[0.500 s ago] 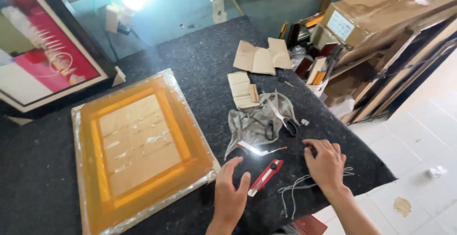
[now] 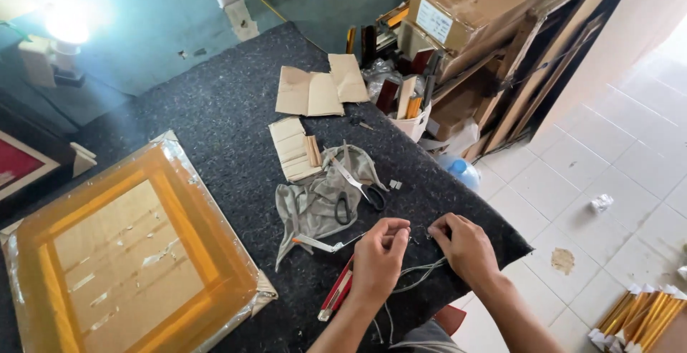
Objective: Attaching a metal hanging wire to the back of a picture frame using screws and a screwdriver.
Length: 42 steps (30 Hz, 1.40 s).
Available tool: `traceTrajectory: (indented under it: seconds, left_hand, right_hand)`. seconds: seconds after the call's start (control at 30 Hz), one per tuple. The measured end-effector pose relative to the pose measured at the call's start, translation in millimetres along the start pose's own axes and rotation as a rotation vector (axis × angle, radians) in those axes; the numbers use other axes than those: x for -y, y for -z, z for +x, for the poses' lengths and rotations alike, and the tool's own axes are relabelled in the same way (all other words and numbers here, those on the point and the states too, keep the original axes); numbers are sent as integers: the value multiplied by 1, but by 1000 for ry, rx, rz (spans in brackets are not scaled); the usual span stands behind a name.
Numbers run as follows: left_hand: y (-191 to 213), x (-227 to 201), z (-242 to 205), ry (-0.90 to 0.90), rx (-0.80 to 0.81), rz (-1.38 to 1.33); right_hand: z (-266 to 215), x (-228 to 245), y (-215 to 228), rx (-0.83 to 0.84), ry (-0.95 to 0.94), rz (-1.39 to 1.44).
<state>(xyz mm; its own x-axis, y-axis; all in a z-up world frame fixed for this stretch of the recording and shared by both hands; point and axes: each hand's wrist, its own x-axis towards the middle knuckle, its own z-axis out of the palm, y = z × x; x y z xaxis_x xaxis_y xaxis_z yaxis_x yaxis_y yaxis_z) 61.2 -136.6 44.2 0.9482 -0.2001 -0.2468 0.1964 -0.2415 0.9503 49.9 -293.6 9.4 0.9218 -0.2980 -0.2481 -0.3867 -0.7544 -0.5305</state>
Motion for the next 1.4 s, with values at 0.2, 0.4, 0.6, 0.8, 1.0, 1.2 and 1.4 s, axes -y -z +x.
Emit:
traceTrajectory:
  seconds: [0.2, 0.4, 0.6, 0.8, 1.0, 1.2, 1.4]
  left_hand:
    - [-14, 22, -3, 84, -41, -98]
    - [-6, 14, -3, 271, -132, -276]
    - [2, 25, -1, 282, -224, -217]
    - [8, 13, -4, 386, -234, -214]
    - [8, 32, -2, 390, -329, -338]
    - [23, 31, -17, 452, -388, -446]
    - [50, 43, -39, 403, -521, -478]
  right_hand:
    - [-9, 32, 14, 44, -113, 308]
    - [-5, 41, 15, 260, -10, 293]
    - [10, 37, 12, 255, 86, 130]
    - [24, 22, 7, 252, 179, -324]
    - [18, 24, -4, 230, 231, -389]
    - [12, 53, -2, 277, 164, -275]
    - [-2, 94, -23, 342, 125, 134]
